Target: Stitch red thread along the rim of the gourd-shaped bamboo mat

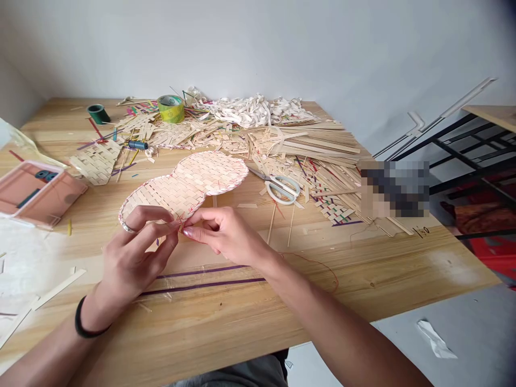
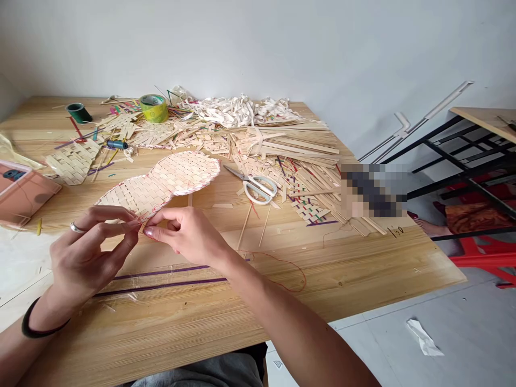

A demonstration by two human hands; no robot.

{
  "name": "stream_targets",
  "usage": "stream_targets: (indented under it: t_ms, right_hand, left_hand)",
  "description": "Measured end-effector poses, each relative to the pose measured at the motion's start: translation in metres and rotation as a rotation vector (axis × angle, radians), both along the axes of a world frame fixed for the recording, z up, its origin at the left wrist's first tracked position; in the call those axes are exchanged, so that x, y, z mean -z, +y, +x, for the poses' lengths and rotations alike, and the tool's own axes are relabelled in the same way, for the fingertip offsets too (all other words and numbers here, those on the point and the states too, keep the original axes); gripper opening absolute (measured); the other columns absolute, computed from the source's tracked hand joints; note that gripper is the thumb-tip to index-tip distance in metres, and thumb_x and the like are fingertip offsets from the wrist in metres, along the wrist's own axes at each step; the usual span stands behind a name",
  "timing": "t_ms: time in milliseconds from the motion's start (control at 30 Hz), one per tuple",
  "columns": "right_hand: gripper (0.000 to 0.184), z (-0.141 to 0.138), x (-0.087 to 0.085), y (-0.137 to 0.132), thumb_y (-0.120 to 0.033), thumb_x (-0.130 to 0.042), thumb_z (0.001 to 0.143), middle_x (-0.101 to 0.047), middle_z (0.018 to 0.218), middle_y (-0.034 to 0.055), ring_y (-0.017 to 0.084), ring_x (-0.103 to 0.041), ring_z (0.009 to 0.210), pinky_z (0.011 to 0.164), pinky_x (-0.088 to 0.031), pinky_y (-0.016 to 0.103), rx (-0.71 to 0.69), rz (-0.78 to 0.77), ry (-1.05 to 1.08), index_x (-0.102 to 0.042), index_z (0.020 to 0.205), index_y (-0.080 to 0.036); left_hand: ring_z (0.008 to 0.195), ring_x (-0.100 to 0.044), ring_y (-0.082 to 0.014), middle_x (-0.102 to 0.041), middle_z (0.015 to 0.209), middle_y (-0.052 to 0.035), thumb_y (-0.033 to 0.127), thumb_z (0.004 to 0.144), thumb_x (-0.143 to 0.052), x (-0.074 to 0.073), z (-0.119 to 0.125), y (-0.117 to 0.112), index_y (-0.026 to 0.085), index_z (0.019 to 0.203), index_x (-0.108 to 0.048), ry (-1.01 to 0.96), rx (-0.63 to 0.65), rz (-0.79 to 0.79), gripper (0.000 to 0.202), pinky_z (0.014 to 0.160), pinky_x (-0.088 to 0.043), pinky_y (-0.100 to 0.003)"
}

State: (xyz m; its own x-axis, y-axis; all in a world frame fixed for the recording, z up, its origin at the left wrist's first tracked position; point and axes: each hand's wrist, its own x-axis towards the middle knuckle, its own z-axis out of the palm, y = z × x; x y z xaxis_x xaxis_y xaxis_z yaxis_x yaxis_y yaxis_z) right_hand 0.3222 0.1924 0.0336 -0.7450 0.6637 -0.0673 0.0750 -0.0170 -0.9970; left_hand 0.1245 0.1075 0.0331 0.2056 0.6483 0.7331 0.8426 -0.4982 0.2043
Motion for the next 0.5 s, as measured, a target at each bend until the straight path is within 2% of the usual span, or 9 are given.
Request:
stream_targets:
  t_ms: [133,300,400,500]
  right_hand:
    - [0.014,0.007,-0.005,0.007,-0.028,-0.073,0.100,-0.052,0.059,-0.0068,0.009,-0.040,0.054,0.056,-0.027,0.025,0.008,0.301,-0.170,-0.077,0.093,-0.017]
    - [0.012,0.039,-0.030,0.020,-0.015,-0.069,0.097,-0.042,0.054,-0.0084,0.009,-0.034,0.051,0.059,-0.026,0.026,0.026,0.575,-0.494,-0.077,0.089,-0.018]
    - [0.022,0.085,-0.046,0.025,-0.022,-0.063,0.099,-0.041,0.055,-0.0064,0.011,-0.035,0.053,0.058,-0.025,0.027,0.048,0.678,-0.640,-0.072,0.080,-0.019]
    - [0.034,0.155,-0.054,0.027,-0.039,-0.057,0.101,-0.054,0.064,-0.0003,0.016,-0.049,0.061,0.060,-0.034,0.030,0.146,0.699,-0.773,-0.068,0.074,-0.021]
  left_hand:
    - [0.085,-0.073,-0.0155,-0.072,0.099,-0.0029,0.006,0.093,-0.073,0.000,-0.002,0.001,0.020,0.097,-0.064,-0.028,-0.031,0.013,0.018,0.076,-0.054,-0.025]
    - [0.083,-0.072,-0.0139,-0.070,0.099,-0.0015,0.008,0.096,-0.069,-0.001,-0.006,0.003,0.022,0.096,-0.060,-0.099,-0.057,0.044,0.017,0.075,-0.054,-0.025]
    - [0.083,-0.070,-0.0140,-0.069,0.099,-0.0013,0.008,0.096,-0.068,0.001,-0.007,0.004,0.022,0.096,-0.059,-0.130,-0.046,0.043,0.017,0.075,-0.054,-0.026]
    - [0.085,-0.069,-0.0148,-0.067,0.099,-0.0016,0.008,0.097,-0.067,0.004,-0.009,0.005,0.022,0.094,-0.058,-0.153,-0.038,0.040,0.017,0.075,-0.054,-0.026]
